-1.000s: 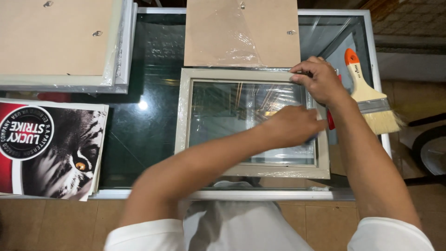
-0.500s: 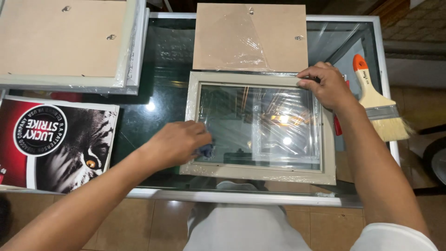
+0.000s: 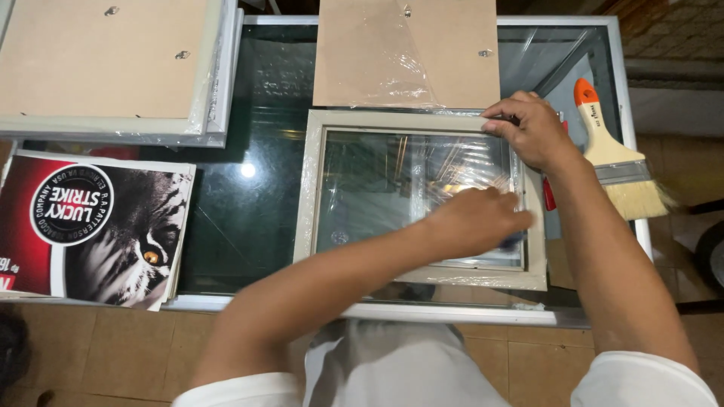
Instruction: Cleaning and dusting a picture frame and its glass before final assembly.
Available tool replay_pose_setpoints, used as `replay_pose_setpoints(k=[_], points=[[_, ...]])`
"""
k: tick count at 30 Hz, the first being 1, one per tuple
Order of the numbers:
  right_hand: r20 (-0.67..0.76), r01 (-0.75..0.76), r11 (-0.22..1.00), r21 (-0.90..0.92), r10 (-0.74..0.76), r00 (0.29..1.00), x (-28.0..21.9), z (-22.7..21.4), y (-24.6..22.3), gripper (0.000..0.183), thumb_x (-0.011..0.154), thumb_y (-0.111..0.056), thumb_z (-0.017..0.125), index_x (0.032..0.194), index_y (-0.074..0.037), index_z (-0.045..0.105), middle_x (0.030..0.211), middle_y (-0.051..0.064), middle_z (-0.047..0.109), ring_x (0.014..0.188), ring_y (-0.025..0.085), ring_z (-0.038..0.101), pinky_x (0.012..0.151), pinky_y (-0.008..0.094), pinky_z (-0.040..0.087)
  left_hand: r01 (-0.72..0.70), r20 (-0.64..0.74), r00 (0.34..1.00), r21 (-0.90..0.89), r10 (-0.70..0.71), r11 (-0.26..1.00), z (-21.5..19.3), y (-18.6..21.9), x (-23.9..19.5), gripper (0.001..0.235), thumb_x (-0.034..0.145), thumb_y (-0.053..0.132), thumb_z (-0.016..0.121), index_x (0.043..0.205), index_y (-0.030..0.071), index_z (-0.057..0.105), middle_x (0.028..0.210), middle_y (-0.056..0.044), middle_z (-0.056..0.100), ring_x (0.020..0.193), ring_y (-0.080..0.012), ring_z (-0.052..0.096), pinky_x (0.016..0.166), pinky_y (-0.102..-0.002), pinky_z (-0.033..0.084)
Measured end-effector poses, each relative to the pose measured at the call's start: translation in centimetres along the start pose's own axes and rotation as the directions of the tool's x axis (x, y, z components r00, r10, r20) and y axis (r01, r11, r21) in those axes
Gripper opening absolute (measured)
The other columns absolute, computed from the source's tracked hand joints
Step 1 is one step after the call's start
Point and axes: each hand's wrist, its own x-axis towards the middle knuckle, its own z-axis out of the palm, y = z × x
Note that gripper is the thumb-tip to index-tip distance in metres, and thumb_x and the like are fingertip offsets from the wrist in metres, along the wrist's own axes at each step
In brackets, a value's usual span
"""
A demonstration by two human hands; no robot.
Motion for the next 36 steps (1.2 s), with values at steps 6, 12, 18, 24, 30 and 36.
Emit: replay_pose_setpoints(k=[6,12,18,24,30,36], points=[[0.032,-0.002,1.0,0.002,0.002,0.999,0.3,-0.1,-0.1,0.021,0.099,-0.031,0.077,0.117,-0.019,0.079,0.09,0.014,0.061,0.093,0.038,0.06,0.092,0.047,0.046,0.223,0.343,0.909,0.077,-0.236,0.972,-14.5,-2.1,-12.4,0.032,0.08,0.007,0.077,0.111,0.012,0.07,0.1,-0.016,0.071,0.093,-0.0408,0.072,0.072,-0.051,0.061],[0.007,0.02,0.999,0.034,-0.02,1.0,0.2,-0.2,-0.1,0.02,0.098,-0.027,0.078,0.116,-0.02,0.079,0.087,0.015,0.06,0.091,0.038,0.06,0.091,0.047,0.046,0.133,0.44,0.865,0.264,-0.242,0.955,-15.8,-3.6,-17.0,0.04,0.071,0.015,0.085,0.107,0.019,0.067,0.096,-0.008,0.068,0.087,-0.0316,0.072,0.069,-0.043,0.062],[0.014,0.016,1.0,0.01,-0.016,1.0,0.2,0.0,-0.1,0.02,0.098,-0.032,0.077,0.116,-0.023,0.079,0.087,0.011,0.058,0.091,0.034,0.059,0.09,0.045,0.045,-0.08,0.137,0.988,0.014,0.077,0.997,-3.3,-1.1,-4.6,0.026,0.084,0.004,0.063,0.107,0.015,0.065,0.086,-0.015,0.063,0.073,-0.038,0.07,0.054,-0.051,0.056],[0.007,0.033,0.999,0.011,-0.033,0.999,0.3,0.2,0.6,0.02,0.097,-0.027,0.079,0.116,-0.021,0.079,0.087,0.013,0.06,0.09,0.037,0.059,0.09,0.045,0.046,-0.093,0.0,0.996,0.028,0.093,0.995,3.6,0.8,2.0,0.025,0.081,0.001,0.066,0.102,0.014,0.064,0.085,-0.016,0.062,0.069,-0.0406,0.069,0.051,-0.054,0.055],[0.04,0.022,1.0,-0.018,-0.021,0.999,0.4,-0.1,0.4,0.021,0.098,-0.029,0.077,0.117,-0.02,0.078,0.09,0.013,0.061,0.093,0.036,0.06,0.092,0.046,0.046,0.03,0.338,0.94,0.078,-0.054,0.997,-9.6,-3.1,-11.0,0.04,0.074,0.013,0.083,0.111,0.017,0.067,0.099,-0.013,0.07,0.092,-0.0384,0.073,0.07,-0.049,0.061],[0.009,0.006,1.0,0.018,-0.006,1.0,0.5,0.0,0.0,0.019,0.097,-0.03,0.078,0.114,-0.021,0.079,0.088,0.013,0.062,0.092,0.037,0.062,0.092,0.046,0.047,0.176,0.478,0.835,0.234,-0.271,0.956,-18.2,-3.5,-17.1,0.047,0.068,0.018,0.089,0.11,0.016,0.066,0.099,-0.01,0.069,0.09,-0.0357,0.072,0.071,-0.046,0.061]])
